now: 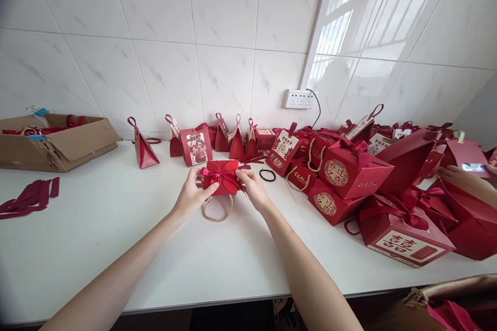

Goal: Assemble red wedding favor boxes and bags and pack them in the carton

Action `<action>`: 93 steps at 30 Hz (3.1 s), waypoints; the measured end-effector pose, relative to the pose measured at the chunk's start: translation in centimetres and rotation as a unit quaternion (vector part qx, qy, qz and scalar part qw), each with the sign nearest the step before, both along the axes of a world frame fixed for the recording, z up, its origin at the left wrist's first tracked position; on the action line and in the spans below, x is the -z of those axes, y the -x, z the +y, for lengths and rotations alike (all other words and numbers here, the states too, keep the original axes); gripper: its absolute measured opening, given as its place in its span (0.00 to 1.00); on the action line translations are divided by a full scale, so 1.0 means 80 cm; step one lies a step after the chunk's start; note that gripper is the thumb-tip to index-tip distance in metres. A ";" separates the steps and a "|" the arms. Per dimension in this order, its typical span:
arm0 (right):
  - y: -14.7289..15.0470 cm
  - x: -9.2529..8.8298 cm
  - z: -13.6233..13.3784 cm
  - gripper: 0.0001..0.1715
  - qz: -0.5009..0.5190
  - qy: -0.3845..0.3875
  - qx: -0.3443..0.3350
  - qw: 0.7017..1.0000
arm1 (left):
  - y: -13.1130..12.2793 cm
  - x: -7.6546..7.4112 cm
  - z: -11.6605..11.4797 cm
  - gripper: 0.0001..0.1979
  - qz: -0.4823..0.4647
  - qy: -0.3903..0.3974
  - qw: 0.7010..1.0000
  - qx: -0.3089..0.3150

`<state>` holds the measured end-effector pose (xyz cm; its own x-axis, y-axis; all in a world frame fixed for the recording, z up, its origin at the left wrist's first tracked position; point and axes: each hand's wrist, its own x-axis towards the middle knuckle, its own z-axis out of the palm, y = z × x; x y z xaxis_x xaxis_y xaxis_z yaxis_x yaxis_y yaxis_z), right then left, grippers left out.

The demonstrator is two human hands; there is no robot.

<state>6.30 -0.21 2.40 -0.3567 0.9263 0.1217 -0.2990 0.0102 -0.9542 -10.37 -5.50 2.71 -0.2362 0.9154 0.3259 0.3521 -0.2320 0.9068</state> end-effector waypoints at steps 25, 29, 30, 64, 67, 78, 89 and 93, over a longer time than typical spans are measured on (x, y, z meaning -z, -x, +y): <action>0.002 -0.009 -0.007 0.24 0.015 0.026 0.043 0.999 | 0.034 -0.005 -0.004 0.09 0.348 -0.351 0.869 0.019; 0.001 -0.009 -0.006 0.24 0.013 0.017 0.045 0.999 | 0.035 -0.008 -0.009 0.05 0.281 -0.288 0.914 0.058; 0.000 -0.009 -0.005 0.24 0.011 0.014 0.044 0.999 | 0.036 -0.009 -0.010 0.06 0.248 -0.247 0.935 0.062; 0.005 0.004 -0.005 0.23 0.012 -0.049 -0.018 0.999 | -0.013 0.003 -0.005 0.16 -0.045 -0.071 0.989 -0.122; 0.010 0.007 -0.002 0.24 0.025 -0.031 -0.006 0.999 | -0.017 0.007 -0.003 0.16 -0.050 -0.081 0.987 -0.133; -0.014 -0.003 -0.008 0.54 -0.208 -0.276 0.026 0.938 | -0.003 0.017 0.006 0.16 -0.013 -0.093 0.988 -0.123; -0.018 0.015 0.009 0.51 -0.311 -0.407 0.160 0.844 | 0.040 0.032 0.038 0.10 -0.077 0.008 0.986 -0.146; -0.033 -0.001 -0.021 0.51 -0.281 -0.426 0.291 0.809 | 0.043 0.027 0.032 0.07 -0.038 0.018 0.991 -0.126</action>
